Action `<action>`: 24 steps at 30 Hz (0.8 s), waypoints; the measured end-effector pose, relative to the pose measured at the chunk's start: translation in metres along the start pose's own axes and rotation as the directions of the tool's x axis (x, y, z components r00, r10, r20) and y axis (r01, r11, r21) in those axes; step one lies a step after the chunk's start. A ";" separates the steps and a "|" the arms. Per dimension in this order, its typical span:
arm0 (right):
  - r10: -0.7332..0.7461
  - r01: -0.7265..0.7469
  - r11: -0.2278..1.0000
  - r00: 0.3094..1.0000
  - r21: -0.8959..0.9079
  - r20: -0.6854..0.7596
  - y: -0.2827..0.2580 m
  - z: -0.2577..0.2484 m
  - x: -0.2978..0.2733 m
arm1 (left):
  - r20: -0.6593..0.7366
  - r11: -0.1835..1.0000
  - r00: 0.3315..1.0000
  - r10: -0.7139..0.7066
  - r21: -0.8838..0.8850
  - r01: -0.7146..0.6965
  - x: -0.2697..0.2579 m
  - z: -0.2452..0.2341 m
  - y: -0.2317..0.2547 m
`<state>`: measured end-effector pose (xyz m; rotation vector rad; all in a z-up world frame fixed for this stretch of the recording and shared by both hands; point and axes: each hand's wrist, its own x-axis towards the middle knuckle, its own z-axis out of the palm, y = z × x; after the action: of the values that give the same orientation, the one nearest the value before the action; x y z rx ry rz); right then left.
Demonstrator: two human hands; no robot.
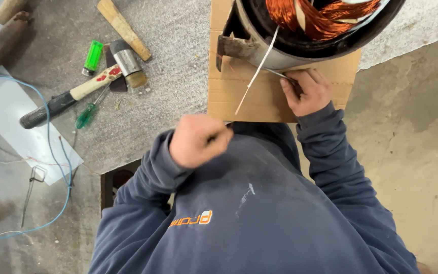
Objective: The person scrapes the enamel insulation off the copper wire leads of a motor stator using a small blade, working on one wire end at a time over a piece of cardboard on the workbench. At the end they set the blade down, pick up pliers, and grab a blue cable.
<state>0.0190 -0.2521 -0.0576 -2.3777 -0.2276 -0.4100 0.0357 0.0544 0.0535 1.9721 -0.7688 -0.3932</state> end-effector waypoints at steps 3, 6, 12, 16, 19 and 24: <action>-0.007 0.007 1.000 1.000 -0.005 0.007 -0.001 -0.002 0.002 | 0.065 1.000 0.998 -0.004 -0.014 0.005 -0.022 0.002 -0.008; 0.010 -0.010 1.000 1.000 0.013 0.004 0.001 -0.002 0.003 | -0.175 0.985 0.978 -0.117 0.102 0.136 -0.044 -0.040 -0.007; 0.062 -0.064 0.997 0.997 0.043 0.043 0.001 -0.002 0.003 | -0.154 0.672 0.853 0.498 0.690 -0.268 0.032 -0.114 0.070; -0.050 0.049 0.998 0.999 -0.033 -0.013 0.001 0.002 -0.009 | 0.048 0.476 0.775 0.630 0.765 -0.434 0.076 -0.116 0.050; -0.202 0.195 0.975 0.978 -0.110 -0.057 -0.010 0.002 -0.012 | 0.218 0.259 0.701 0.679 0.822 -0.507 0.095 -0.105 0.039; -0.086 0.083 0.996 0.992 -0.037 -0.097 -0.014 -0.004 -0.007 | 0.206 0.336 0.733 0.648 0.786 -0.519 0.090 -0.077 0.033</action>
<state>0.0079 -0.2446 -0.0488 -2.3790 -0.2786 -0.5732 0.1348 0.0345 0.1244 2.2711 -1.7219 0.7053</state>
